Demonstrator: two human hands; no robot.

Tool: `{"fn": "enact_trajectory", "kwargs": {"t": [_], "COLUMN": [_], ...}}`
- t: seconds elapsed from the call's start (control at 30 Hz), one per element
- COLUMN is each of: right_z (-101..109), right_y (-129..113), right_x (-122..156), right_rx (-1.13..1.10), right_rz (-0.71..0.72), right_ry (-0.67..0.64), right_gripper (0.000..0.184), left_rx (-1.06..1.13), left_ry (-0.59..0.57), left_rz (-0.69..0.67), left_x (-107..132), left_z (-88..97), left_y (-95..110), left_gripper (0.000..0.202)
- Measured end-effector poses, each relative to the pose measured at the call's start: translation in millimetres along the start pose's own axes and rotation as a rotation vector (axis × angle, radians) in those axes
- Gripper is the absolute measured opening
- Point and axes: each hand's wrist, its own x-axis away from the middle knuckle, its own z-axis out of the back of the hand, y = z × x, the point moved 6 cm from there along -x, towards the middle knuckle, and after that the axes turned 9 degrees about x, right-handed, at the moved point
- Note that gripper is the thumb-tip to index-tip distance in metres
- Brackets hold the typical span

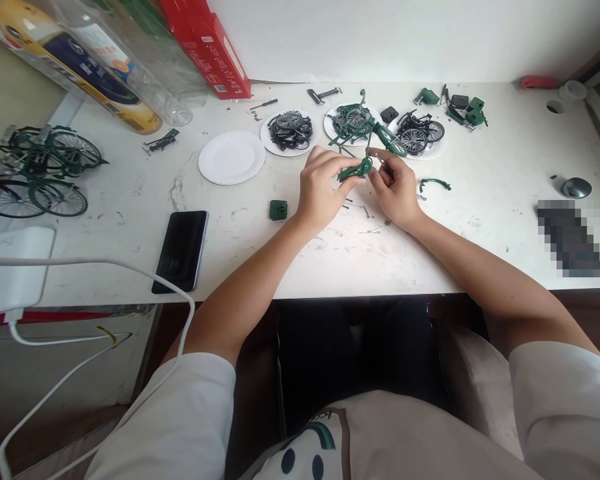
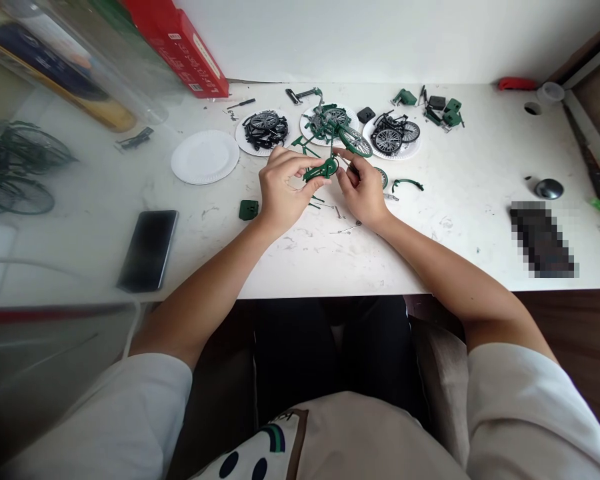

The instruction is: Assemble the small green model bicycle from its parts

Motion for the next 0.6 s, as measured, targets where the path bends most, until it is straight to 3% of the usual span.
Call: {"fn": "enact_trajectory", "kwargs": {"t": [0.6], "right_z": [7], "right_y": [-13], "right_x": [-1], "right_rx": [0.033], "right_rz": [-0.073], "right_ry": [-0.005], "right_gripper": [0.048], "left_rx": [0.049], "left_ry": [-0.018], "left_rz": [0.026], "left_x": [1], "left_z": [-1.7], "left_y": [-2], "left_gripper": [0.027]}}
